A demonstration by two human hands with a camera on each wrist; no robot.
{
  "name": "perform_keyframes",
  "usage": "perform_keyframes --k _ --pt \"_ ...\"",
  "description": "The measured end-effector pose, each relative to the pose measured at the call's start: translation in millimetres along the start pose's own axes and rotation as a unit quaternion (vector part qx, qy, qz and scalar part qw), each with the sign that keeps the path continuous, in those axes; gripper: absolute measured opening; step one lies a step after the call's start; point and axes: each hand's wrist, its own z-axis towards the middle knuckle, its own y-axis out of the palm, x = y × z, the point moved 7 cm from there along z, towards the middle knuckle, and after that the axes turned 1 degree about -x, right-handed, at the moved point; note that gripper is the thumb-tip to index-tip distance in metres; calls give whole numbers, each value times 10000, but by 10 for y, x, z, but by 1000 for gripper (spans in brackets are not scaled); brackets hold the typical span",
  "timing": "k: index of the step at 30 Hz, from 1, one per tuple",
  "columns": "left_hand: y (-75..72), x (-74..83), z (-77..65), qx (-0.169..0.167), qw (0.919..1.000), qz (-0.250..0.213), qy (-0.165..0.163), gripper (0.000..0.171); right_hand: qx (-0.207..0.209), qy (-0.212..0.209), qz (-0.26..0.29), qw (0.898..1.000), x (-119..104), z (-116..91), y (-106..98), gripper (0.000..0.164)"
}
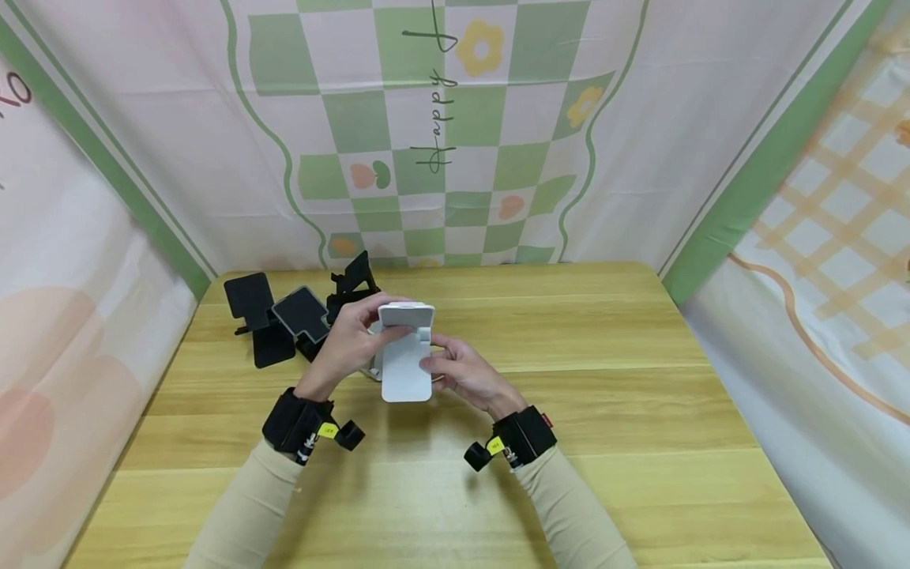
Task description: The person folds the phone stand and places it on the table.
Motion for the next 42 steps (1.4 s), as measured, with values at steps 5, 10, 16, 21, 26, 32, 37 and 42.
perform_keyframes --k 5,10,16,21,26,32,37,42 --pt "-6 1 8 -15 10000 28 1 30 25 14 2 10000 0 -2 14 54" --pt "-15 -6 4 -15 9999 39 -119 30 88 60 -15 9999 -5 3 37 56" --pt "-6 -24 3 -82 9998 34 -175 30 62 37 -20 10000 3 5 42 55" --pt "20 15 6 -259 9995 177 -108 32 47 -5 -24 10000 26 -3 19 52" --pt "51 148 35 -376 9969 622 310 38 303 47 -125 9995 48 -17 -66 53" --pt "36 393 49 79 9803 1614 1135 47 601 192 -267 9977 74 -38 -188 55" --pt "126 644 47 215 9381 2869 1927 29 556 194 -281 9979 94 -59 -240 53" --pt "205 763 52 179 9069 3619 2152 18 526 194 -360 9978 105 -67 -269 50"
